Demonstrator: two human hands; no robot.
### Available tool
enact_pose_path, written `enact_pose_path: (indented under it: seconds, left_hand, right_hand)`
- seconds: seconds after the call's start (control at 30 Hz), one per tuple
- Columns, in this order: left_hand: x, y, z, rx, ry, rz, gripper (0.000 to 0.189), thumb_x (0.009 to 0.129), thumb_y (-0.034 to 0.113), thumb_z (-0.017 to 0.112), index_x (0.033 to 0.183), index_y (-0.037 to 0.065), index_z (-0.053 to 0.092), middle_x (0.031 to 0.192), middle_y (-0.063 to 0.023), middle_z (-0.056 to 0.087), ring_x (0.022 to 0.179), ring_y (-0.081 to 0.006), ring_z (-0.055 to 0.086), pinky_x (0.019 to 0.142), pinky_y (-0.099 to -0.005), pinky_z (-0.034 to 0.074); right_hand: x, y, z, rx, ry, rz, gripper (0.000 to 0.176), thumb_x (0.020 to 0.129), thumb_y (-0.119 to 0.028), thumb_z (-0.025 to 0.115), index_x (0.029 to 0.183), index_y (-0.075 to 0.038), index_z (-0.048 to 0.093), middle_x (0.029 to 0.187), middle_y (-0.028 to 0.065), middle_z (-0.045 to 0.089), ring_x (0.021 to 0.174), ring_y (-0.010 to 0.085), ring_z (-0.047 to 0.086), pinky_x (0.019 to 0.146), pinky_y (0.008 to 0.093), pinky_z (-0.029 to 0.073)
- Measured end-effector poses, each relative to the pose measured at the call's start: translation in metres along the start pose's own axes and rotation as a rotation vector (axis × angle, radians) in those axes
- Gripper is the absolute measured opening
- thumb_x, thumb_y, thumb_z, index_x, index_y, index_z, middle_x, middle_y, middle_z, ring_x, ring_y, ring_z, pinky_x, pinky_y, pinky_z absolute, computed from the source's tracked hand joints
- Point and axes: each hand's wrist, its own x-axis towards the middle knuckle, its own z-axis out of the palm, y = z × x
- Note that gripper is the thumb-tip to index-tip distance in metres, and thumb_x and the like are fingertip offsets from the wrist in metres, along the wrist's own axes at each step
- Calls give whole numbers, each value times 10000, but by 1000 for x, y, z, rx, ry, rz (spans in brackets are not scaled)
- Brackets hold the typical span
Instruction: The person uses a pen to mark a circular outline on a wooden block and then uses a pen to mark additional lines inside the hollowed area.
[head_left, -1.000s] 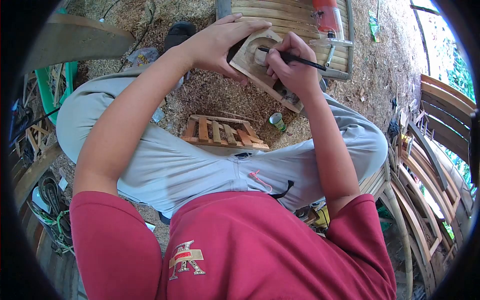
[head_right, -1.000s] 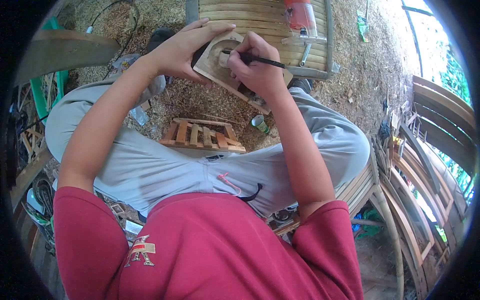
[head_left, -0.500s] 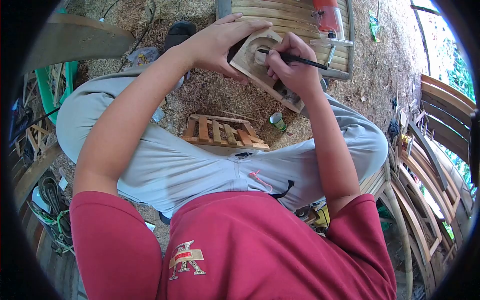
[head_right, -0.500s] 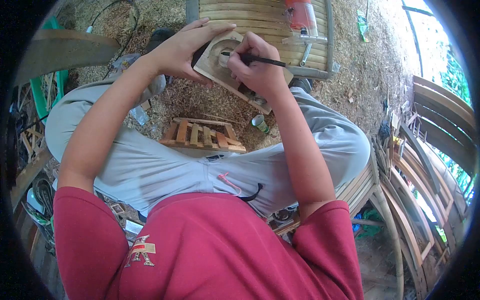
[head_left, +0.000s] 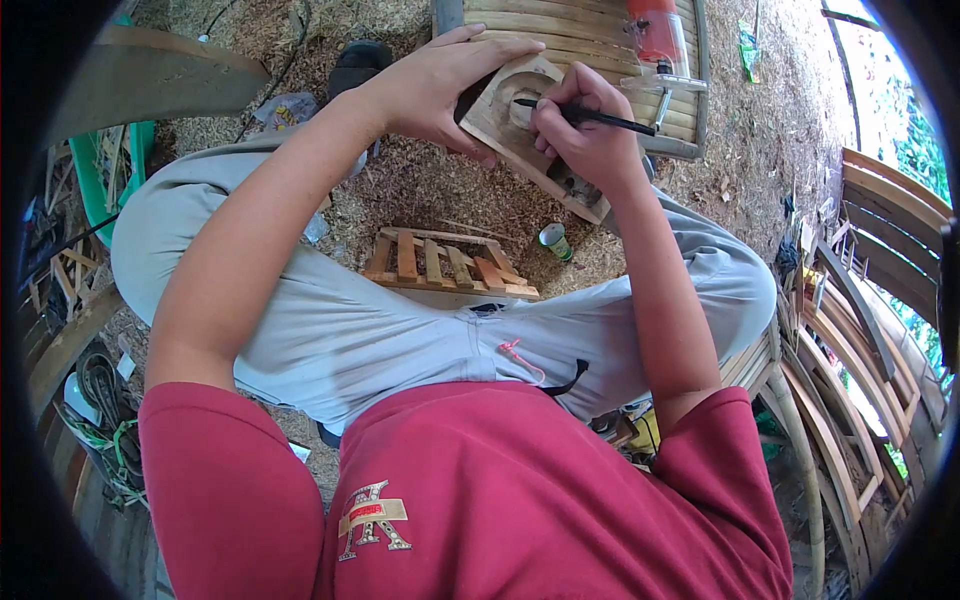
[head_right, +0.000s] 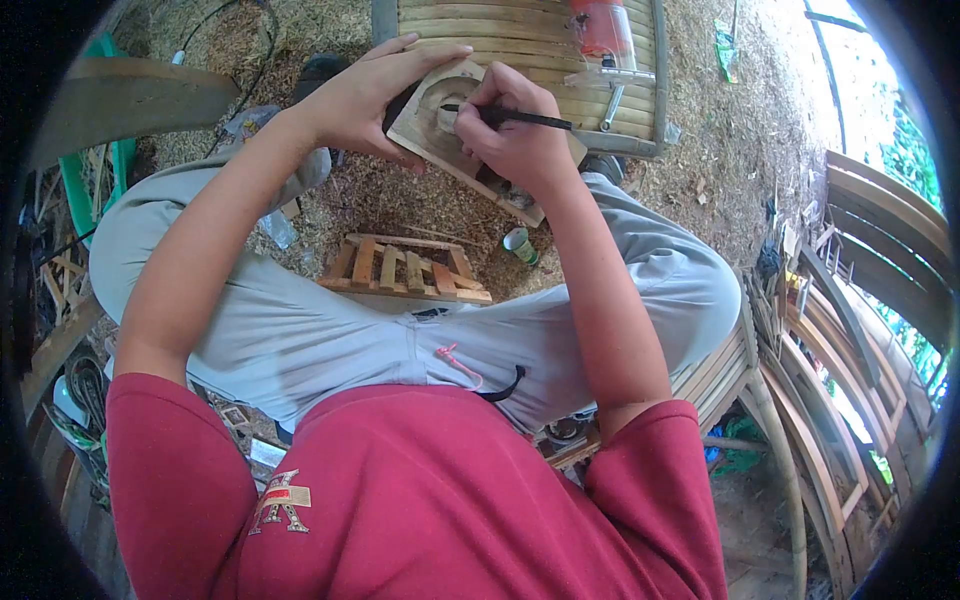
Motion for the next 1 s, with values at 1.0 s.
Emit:
enact_pose_path:
  seconds: [1.0]
  left_hand:
    - [1,0,-1,-14,6,3,1342,628,550,992,1723,155,325,1643,-87,539,1486,-295,538,1356,-556,208]
  right_hand:
    - [0,-3,-2,21,-27,39,150,943,-21,725,885,-3,588,735,55,701,651,105,711,585,275,572]
